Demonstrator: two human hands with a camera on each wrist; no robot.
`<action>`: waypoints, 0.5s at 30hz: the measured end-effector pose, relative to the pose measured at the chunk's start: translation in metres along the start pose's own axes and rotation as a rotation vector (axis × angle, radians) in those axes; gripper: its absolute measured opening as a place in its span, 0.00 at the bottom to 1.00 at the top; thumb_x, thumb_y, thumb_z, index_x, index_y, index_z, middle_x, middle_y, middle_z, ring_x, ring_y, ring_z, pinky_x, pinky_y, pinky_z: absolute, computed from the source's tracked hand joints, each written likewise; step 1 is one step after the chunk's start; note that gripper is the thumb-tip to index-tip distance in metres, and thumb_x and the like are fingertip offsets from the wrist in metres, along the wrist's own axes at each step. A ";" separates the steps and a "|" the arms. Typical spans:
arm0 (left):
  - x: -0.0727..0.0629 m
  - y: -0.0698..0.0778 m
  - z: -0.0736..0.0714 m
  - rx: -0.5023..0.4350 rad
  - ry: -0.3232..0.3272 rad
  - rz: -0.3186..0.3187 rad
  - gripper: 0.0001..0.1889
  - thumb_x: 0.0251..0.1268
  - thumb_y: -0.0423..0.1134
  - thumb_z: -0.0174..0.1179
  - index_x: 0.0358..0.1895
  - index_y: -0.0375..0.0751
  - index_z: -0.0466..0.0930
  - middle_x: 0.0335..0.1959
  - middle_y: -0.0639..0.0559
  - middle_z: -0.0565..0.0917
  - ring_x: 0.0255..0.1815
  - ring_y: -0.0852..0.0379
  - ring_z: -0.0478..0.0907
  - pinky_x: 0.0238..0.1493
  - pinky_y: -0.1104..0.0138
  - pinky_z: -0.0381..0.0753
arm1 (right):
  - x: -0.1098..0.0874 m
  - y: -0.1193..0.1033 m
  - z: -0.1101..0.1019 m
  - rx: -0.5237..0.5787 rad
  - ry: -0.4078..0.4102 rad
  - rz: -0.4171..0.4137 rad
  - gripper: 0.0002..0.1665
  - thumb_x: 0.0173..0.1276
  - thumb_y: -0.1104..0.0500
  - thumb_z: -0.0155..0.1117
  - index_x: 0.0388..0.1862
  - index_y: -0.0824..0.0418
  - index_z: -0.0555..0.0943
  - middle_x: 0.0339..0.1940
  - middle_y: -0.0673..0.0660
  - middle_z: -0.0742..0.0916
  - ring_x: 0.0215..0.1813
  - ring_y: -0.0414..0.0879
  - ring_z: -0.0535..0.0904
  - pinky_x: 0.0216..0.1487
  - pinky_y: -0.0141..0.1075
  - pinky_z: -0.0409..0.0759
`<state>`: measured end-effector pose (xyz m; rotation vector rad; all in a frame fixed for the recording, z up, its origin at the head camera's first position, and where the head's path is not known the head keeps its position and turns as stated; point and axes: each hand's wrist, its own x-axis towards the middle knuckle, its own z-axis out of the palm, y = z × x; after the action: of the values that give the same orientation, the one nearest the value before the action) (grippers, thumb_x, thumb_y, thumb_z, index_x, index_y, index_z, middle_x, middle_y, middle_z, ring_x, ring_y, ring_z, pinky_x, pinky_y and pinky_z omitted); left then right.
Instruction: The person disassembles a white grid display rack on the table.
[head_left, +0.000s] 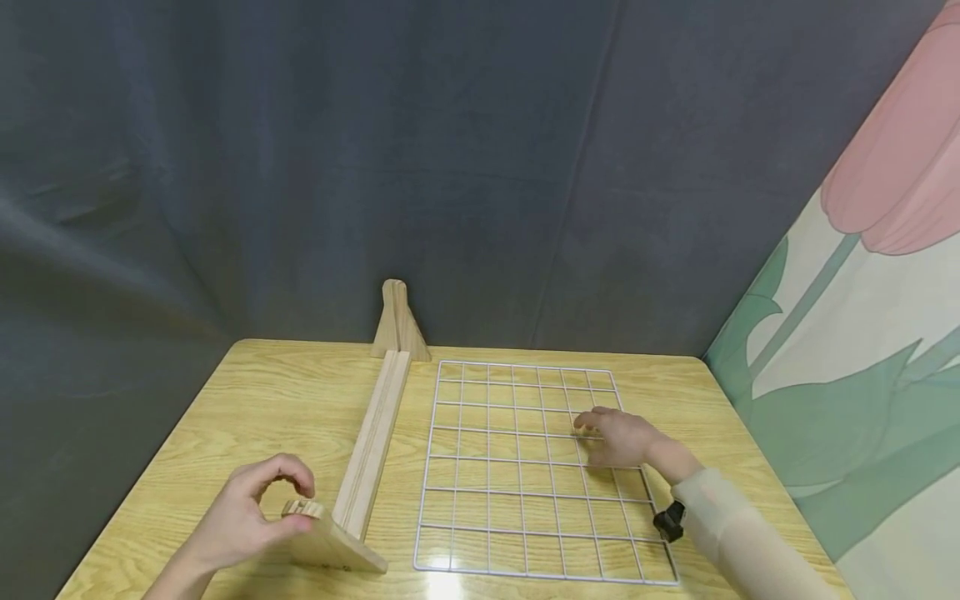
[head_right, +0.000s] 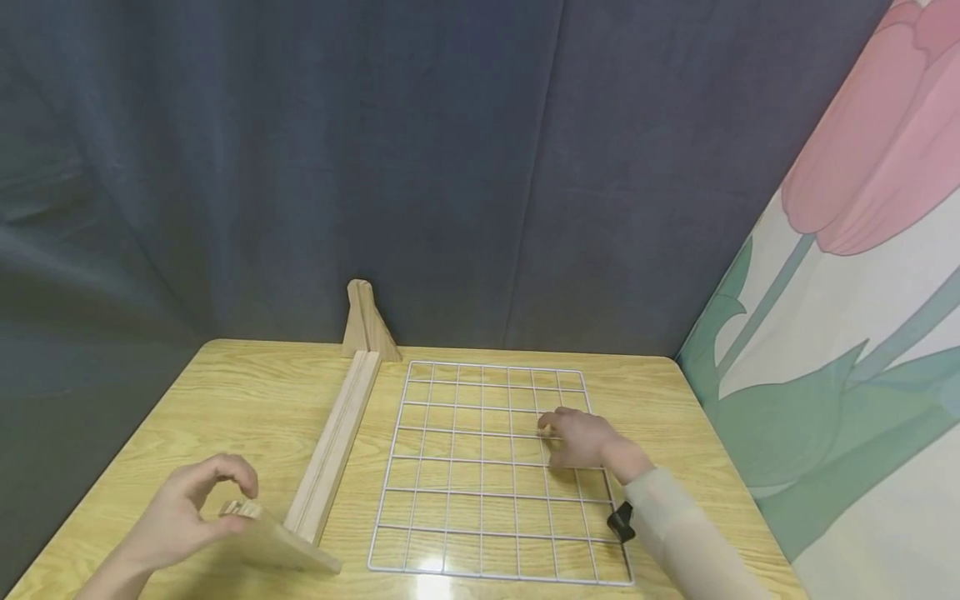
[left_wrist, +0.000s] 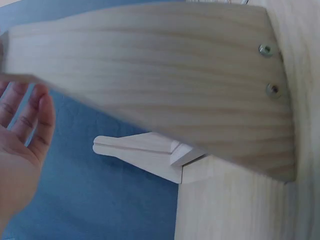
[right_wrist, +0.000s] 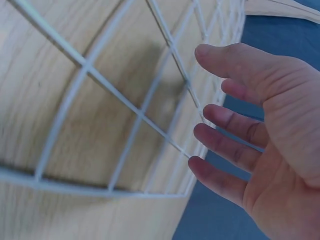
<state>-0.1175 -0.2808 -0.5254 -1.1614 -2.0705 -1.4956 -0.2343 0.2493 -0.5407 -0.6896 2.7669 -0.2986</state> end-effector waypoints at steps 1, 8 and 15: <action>0.001 0.000 -0.003 0.025 -0.014 -0.007 0.21 0.53 0.32 0.81 0.47 0.41 0.80 0.36 0.55 0.83 0.38 0.65 0.79 0.41 0.71 0.78 | -0.002 0.001 -0.002 0.009 0.012 -0.001 0.31 0.64 0.57 0.78 0.65 0.61 0.80 0.57 0.62 0.87 0.56 0.60 0.86 0.48 0.53 0.88; 0.018 -0.002 -0.017 0.115 -0.053 0.061 0.22 0.69 0.52 0.73 0.56 0.40 0.82 0.42 0.59 0.87 0.44 0.66 0.83 0.50 0.75 0.78 | -0.019 0.007 -0.021 0.021 0.084 -0.026 0.31 0.66 0.58 0.76 0.65 0.65 0.80 0.58 0.67 0.86 0.56 0.65 0.86 0.48 0.54 0.87; 0.027 -0.004 -0.035 0.222 -0.062 -0.013 0.25 0.71 0.51 0.72 0.61 0.38 0.81 0.52 0.67 0.87 0.49 0.68 0.83 0.54 0.77 0.77 | -0.038 0.013 -0.039 -0.002 0.222 -0.027 0.33 0.63 0.55 0.81 0.64 0.65 0.80 0.57 0.67 0.86 0.54 0.65 0.86 0.43 0.53 0.88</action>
<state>-0.1433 -0.3017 -0.4959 -1.1225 -2.2229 -1.2108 -0.2201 0.2841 -0.4997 -0.7352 2.9687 -0.4004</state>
